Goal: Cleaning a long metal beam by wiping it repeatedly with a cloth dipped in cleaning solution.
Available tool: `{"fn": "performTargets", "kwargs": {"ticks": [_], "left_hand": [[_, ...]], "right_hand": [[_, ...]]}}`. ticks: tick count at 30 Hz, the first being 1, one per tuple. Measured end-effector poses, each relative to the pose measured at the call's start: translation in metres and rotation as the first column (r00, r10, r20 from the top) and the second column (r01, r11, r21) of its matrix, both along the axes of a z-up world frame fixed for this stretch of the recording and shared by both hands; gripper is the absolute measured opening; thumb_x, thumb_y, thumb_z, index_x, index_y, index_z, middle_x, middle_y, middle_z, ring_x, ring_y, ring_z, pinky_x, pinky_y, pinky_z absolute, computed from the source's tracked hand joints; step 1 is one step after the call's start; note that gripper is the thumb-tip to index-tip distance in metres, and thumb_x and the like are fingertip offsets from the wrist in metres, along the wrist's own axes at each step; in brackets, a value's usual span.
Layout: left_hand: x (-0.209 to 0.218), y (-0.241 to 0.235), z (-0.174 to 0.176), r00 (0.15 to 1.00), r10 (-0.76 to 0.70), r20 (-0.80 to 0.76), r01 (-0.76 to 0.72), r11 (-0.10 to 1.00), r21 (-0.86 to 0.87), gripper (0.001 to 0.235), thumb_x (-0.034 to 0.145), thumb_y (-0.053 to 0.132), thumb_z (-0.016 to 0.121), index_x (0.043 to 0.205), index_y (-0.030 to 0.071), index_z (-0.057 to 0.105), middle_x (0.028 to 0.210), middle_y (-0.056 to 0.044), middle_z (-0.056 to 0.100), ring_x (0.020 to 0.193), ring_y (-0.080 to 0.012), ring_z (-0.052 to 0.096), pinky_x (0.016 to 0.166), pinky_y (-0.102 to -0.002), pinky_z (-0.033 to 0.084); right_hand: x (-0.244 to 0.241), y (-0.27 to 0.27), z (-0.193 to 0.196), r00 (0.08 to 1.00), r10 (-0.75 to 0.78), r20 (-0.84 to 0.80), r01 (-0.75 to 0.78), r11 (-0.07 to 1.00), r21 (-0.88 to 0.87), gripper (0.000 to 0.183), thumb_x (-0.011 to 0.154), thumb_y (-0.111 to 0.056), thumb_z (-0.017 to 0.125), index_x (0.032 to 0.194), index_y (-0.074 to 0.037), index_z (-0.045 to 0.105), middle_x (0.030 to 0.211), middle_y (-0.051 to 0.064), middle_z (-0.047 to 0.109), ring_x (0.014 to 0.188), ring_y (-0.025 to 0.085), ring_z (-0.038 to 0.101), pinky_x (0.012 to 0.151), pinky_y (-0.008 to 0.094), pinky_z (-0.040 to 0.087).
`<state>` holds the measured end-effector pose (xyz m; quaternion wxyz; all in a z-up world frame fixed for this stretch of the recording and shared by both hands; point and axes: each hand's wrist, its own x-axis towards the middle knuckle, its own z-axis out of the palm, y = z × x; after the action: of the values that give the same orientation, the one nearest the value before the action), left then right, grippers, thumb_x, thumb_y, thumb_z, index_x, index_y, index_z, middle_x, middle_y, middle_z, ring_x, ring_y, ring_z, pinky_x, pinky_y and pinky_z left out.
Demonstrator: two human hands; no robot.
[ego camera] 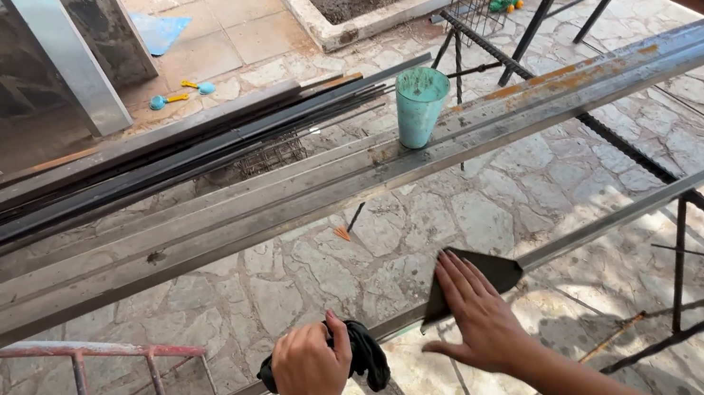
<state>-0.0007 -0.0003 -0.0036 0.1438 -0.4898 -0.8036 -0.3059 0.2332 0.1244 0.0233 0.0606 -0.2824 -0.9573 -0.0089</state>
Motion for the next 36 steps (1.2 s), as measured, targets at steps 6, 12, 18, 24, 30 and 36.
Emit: {"fn": "performTargets", "kwargs": {"ticks": [6,12,18,24,30,36], "left_hand": [[0.001,0.0,0.002,1.0,-0.011,-0.002,0.011,1.0,0.008,0.055,0.101,0.035,0.052,0.05,0.014,0.056,0.05,-0.001,0.058,0.047,-0.0195,0.055,0.053,-0.035,0.045],[0.0,0.0,0.0,1.0,-0.011,0.026,0.011,1.0,-0.012,0.056,0.101,0.036,0.051,0.05,0.015,0.056,0.048,0.001,0.056,0.045,-0.0178,0.053,0.051,-0.034,0.044],[0.0,0.001,0.001,1.0,-0.005,0.013,0.005,1.0,-0.004,0.055,0.101,0.037,0.051,0.051,0.016,0.057,0.049,0.001,0.058,0.046,-0.017,0.055,0.052,-0.033,0.046],[0.001,-0.001,-0.002,1.0,-0.011,0.017,0.012,1.0,-0.018,0.057,0.101,0.037,0.051,0.049,0.015,0.056,0.048,0.001,0.056,0.045,-0.0168,0.052,0.051,-0.034,0.044],[0.0,-0.001,0.001,1.0,0.004,-0.008,-0.004,1.0,0.009,0.055,0.101,0.035,0.052,0.049,0.015,0.053,0.048,0.001,0.055,0.045,-0.0184,0.052,0.052,-0.035,0.043],[0.002,-0.001,0.0,1.0,-0.007,0.009,0.007,1.0,-0.001,0.056,0.101,0.037,0.052,0.049,0.015,0.056,0.047,0.002,0.055,0.044,-0.0163,0.051,0.051,-0.033,0.043]], "right_hand": [[-0.021,-0.033,0.025,0.969,0.185,-0.164,-0.198,0.978,-0.065,0.122,0.083,-0.088,0.035,0.156,0.007,0.012,0.165,0.025,0.014,0.154,0.036,0.012,0.124,0.046,0.008],[0.001,0.021,-0.001,0.998,-0.033,-0.05,0.034,0.999,0.02,0.114,0.089,-0.085,0.033,0.159,0.001,0.006,0.167,0.02,0.008,0.154,0.031,0.008,0.125,0.043,0.005],[-0.013,-0.012,0.017,0.986,0.131,-0.104,-0.132,0.991,-0.002,0.117,0.088,-0.086,0.035,0.157,0.006,0.013,0.165,0.023,0.014,0.154,0.034,0.011,0.124,0.044,0.008],[-0.001,0.029,-0.001,0.979,-0.2,-0.029,0.19,0.959,-0.212,0.102,0.091,-0.081,0.023,0.158,-0.004,0.019,0.165,0.016,0.018,0.152,0.029,0.018,0.122,0.044,0.011],[0.005,-0.015,0.01,0.98,0.048,-0.195,-0.069,0.993,-0.101,0.108,0.09,-0.077,0.04,0.159,0.0,0.008,0.168,0.02,0.007,0.156,0.031,0.005,0.125,0.044,0.003],[0.007,0.011,-0.006,0.971,-0.233,-0.044,0.225,0.964,-0.141,0.103,0.091,-0.08,0.021,0.159,-0.005,0.003,0.169,0.013,-0.002,0.155,0.025,-0.001,0.124,0.041,0.0]]}}
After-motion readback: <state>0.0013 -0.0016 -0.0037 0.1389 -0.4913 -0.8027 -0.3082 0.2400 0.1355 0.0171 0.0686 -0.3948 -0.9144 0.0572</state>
